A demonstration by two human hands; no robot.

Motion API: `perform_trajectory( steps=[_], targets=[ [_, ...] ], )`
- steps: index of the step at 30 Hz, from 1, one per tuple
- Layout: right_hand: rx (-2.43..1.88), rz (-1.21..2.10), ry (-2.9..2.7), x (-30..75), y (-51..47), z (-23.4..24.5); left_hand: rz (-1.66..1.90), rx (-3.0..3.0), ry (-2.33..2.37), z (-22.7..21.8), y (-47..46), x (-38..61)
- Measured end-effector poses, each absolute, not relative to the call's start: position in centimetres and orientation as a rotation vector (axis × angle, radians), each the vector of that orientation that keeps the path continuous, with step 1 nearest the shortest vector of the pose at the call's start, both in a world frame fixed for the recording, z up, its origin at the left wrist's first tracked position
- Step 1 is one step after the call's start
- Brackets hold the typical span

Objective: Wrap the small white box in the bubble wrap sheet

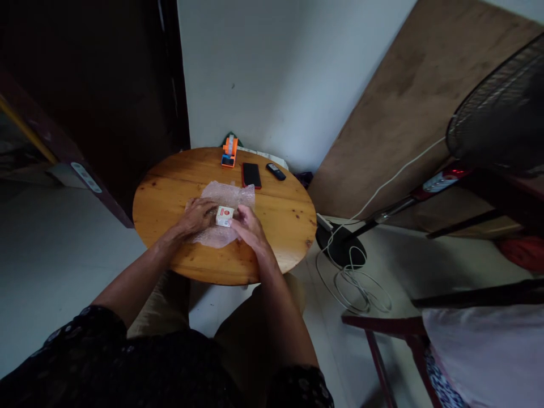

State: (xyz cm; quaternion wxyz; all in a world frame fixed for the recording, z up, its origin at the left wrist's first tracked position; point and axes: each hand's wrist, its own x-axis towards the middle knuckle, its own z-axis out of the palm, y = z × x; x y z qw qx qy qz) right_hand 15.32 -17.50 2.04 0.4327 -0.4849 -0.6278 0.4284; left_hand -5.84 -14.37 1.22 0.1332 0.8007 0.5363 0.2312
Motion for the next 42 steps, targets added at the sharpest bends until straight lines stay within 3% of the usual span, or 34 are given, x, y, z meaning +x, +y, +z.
perform_trajectory(
  steps=[7,11,17,26,35,42],
  targets=[
    [-1.194,1.112,-1.895,18.4,-21.4,5.0,0.719,2.31,1.535,1.0,-14.3,-5.9],
    [-1.094,0.853,-2.184,18.0,-22.5,4.3,0.716,2.31,1.543,0.9,-14.1,-5.9],
    [-1.197,0.585,-2.136,16.5,-22.6,2.9,0.777,2.265,1.494,2.0,-13.7,-6.7],
    [-1.405,0.653,-2.064,16.8,-20.6,4.9,0.656,2.526,1.257,5.9,-19.3,-6.6],
    [-1.479,0.642,-2.03,16.4,-18.6,6.4,0.814,2.377,1.432,5.2,-16.7,-3.7],
    [-1.341,0.876,-1.802,16.4,-16.4,4.8,0.977,2.095,1.378,3.3,-14.8,-3.2]
  ],
)
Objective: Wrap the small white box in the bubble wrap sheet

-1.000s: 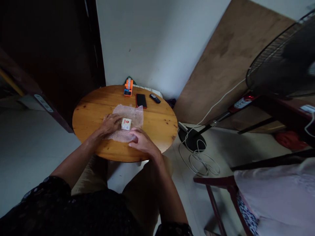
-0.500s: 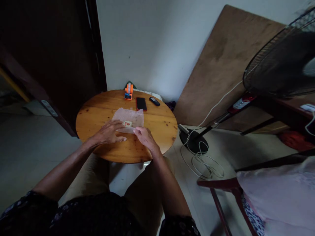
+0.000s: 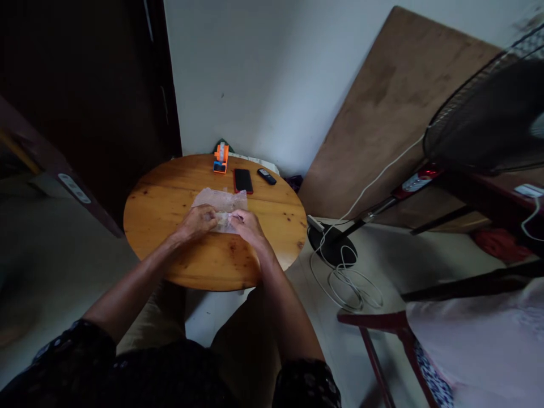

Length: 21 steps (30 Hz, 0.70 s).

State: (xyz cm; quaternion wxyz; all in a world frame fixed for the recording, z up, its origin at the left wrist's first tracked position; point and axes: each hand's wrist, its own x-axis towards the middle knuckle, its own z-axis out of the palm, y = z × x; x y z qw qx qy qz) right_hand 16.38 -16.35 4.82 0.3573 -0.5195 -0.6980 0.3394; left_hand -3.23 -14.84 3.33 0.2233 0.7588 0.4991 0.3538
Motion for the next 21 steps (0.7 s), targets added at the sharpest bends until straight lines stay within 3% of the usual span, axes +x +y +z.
perform_trajectory(
  steps=[8,21],
  targets=[
    [-1.26,1.049,-1.63,16.1,-16.3,4.2,1.092,1.969,1.207,2.6,-14.0,-3.5],
    [-1.279,1.035,-1.47,15.0,-17.9,3.5,1.107,1.898,1.079,2.7,-15.2,-4.2]
  ],
)
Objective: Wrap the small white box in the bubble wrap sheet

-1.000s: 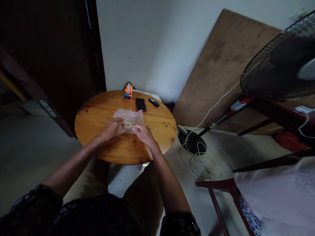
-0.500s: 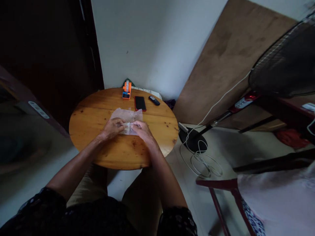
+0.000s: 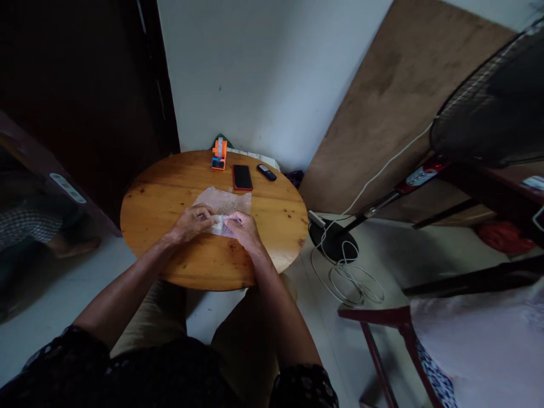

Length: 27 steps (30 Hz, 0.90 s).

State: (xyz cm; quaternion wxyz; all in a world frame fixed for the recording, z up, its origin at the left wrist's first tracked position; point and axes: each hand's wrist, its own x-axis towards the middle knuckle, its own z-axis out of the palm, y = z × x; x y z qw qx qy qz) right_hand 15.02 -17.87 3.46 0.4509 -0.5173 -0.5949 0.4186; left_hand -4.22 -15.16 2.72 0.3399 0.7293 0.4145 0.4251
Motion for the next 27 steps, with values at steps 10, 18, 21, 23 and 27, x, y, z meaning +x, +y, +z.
perform_trajectory(
  steps=[10,18,21,23,27],
  targets=[
    [-1.28,1.044,-1.418,14.9,-18.5,3.8,1.085,1.851,1.011,2.7,-14.9,-4.3],
    [-1.29,1.082,-1.356,15.0,-17.9,2.9,1.006,1.802,1.087,2.6,-14.1,-4.3],
    [-1.275,1.102,-1.332,15.0,-18.0,2.7,0.994,1.8,1.12,2.8,-14.0,-4.2],
    [-1.273,1.109,-1.332,15.0,-18.2,2.8,0.989,1.795,1.132,2.8,-14.0,-4.2],
    [-1.306,1.08,-1.324,15.3,-18.3,3.0,0.987,1.766,1.138,3.0,-14.1,-4.0]
  ],
)
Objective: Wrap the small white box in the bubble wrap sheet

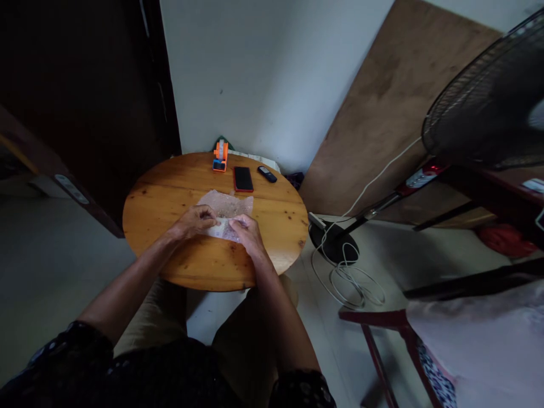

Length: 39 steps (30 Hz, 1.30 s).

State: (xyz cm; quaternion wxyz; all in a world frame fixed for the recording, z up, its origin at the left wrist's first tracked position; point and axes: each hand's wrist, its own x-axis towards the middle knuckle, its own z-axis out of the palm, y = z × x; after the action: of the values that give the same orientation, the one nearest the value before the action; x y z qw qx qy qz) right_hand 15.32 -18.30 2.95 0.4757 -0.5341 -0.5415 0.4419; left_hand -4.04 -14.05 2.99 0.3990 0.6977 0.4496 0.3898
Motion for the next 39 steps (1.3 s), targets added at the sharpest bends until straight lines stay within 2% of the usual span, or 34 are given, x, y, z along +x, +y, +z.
perform_trajectory(
  steps=[5,11,13,18,27,34,39],
  targets=[
    [-1.43,0.829,-1.458,16.3,-18.1,3.0,0.972,1.729,1.139,3.1,-14.0,-3.7],
    [-1.392,0.109,-1.819,15.1,-21.1,5.3,0.975,1.732,1.131,3.1,-13.8,-3.6],
    [-1.356,-0.008,-1.995,14.0,-22.2,6.1,0.984,1.754,1.139,3.0,-13.8,-3.6],
    [-1.362,-0.075,-2.332,12.4,-22.5,6.1,0.974,1.818,1.136,3.0,-13.4,-3.4],
    [-1.504,-0.105,-2.493,11.9,-22.1,6.6,0.83,1.883,1.117,4.4,-13.7,-6.3],
    [-1.594,-0.193,-2.583,11.4,-21.8,7.6,0.654,1.907,1.476,4.1,-13.5,-7.0],
    [-1.594,-0.253,-2.623,11.1,-21.7,7.6,0.506,2.022,1.537,3.9,-13.6,-6.1]
  ],
)
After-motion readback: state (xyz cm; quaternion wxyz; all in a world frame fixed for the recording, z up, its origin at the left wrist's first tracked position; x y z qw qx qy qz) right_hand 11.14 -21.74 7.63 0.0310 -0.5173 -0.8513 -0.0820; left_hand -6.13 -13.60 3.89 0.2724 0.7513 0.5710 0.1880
